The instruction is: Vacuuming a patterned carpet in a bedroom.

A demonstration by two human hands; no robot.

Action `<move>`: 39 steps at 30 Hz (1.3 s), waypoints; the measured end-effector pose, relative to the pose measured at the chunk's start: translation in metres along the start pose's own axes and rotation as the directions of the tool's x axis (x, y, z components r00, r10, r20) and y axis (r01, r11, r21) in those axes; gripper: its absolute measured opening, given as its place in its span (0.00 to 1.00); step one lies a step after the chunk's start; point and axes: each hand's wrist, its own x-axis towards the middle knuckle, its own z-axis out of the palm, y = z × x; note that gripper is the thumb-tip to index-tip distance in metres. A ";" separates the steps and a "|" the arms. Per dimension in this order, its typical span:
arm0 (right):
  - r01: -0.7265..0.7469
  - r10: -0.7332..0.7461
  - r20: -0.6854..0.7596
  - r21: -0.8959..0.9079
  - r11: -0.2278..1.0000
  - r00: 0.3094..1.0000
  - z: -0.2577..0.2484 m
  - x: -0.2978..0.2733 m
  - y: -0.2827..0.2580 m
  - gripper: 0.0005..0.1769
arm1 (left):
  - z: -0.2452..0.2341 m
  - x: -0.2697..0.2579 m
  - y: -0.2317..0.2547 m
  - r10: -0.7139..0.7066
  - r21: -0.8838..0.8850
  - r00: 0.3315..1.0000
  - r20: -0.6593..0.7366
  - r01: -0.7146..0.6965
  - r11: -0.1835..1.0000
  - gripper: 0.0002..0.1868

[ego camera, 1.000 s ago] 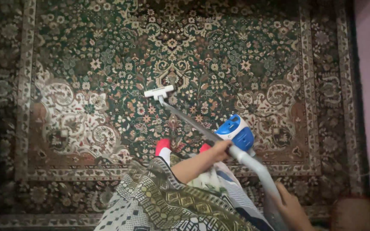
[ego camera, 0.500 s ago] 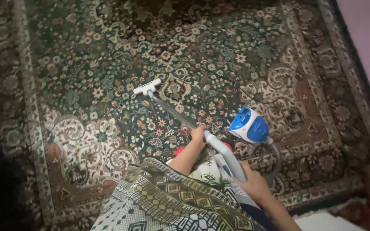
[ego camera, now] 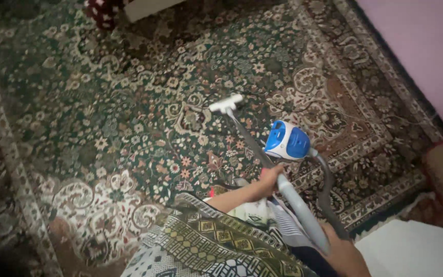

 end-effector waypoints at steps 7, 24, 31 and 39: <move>-0.178 0.177 0.164 -0.012 0.984 0.970 -0.052 -0.037 -0.016 0.42 | 0.033 0.024 -0.045 -0.061 -0.015 0.989 0.132 0.063 0.998 0.19; 0.329 -0.373 -0.187 -0.231 0.916 0.909 -0.063 0.004 -0.161 0.47 | -0.042 0.052 0.084 0.125 -0.542 0.987 0.103 -0.050 0.839 0.12; 0.436 -0.450 -0.328 -0.119 0.892 0.830 -0.073 0.012 -0.166 0.43 | -0.049 0.019 0.116 0.235 -0.402 0.969 0.070 -0.188 0.896 0.13; 0.552 -0.595 -0.278 -0.221 0.804 0.754 -0.007 0.111 -0.199 0.37 | -0.150 0.059 0.139 0.266 -0.376 0.943 -0.199 -0.324 0.868 0.08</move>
